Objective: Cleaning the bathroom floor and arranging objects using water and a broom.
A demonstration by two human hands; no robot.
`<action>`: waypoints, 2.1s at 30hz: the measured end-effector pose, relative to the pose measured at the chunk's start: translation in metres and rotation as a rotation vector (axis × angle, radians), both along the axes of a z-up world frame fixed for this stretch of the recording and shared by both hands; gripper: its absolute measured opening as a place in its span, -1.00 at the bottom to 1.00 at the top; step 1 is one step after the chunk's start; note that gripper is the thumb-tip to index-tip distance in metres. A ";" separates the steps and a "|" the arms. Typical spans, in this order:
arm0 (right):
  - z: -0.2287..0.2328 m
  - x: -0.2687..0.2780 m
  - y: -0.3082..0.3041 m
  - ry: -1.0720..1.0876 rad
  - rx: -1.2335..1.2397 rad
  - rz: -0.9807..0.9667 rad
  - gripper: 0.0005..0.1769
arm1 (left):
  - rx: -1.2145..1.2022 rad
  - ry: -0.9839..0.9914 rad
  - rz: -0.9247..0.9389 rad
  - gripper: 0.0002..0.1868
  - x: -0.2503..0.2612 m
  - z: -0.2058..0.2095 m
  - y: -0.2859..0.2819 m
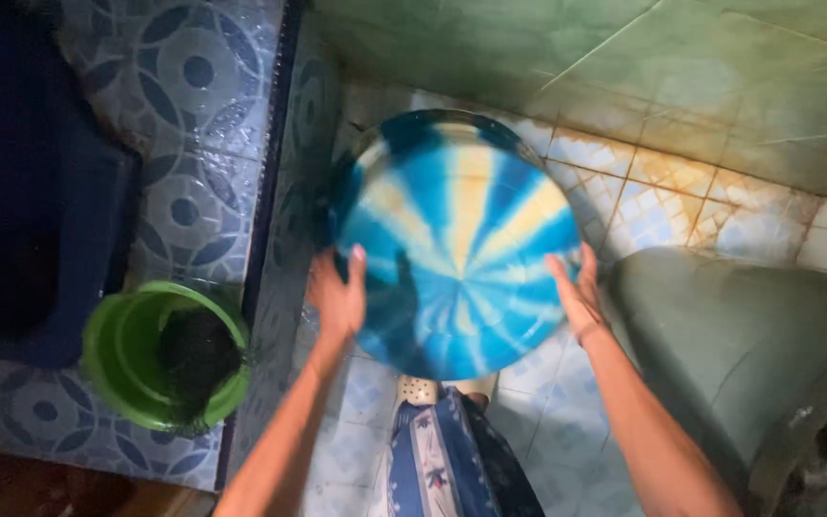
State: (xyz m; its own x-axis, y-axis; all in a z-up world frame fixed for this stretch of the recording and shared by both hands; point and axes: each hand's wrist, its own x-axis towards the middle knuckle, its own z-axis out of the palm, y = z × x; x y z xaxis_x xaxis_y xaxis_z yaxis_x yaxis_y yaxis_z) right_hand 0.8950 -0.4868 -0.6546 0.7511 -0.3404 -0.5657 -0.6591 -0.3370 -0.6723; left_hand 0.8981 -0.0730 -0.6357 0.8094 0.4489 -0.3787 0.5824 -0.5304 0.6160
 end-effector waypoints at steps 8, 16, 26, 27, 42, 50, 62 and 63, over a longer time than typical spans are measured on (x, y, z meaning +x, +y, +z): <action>0.019 -0.070 -0.063 0.079 0.236 -0.631 0.04 | -0.004 -0.181 -0.163 -0.39 -0.082 0.101 -0.015; 0.076 -0.066 -0.037 0.229 0.590 -0.457 -0.02 | -0.304 -0.131 -0.303 0.12 0.056 0.022 -0.032; 0.027 -0.170 -0.103 0.261 0.660 -0.633 -0.08 | -0.067 -0.087 -0.460 0.59 0.021 0.137 -0.038; 0.009 -0.195 -0.115 0.219 0.694 -0.606 -0.07 | 0.053 0.000 -0.583 0.70 0.022 0.142 -0.030; 0.039 -0.197 -0.068 0.072 0.274 -0.668 -0.22 | 0.010 0.560 -0.930 0.84 0.025 0.195 -0.020; 0.183 -0.121 0.073 -0.019 -0.198 -0.218 0.22 | 0.084 0.453 -0.810 0.79 -0.026 0.207 0.008; 0.290 -0.175 -0.018 -0.280 -0.119 -0.079 -0.50 | 0.153 0.177 -0.696 -0.53 -0.014 0.191 -0.074; 0.300 -0.186 -0.043 -0.512 0.001 -0.334 -0.82 | 0.191 0.118 -0.691 -0.61 -0.021 0.201 -0.085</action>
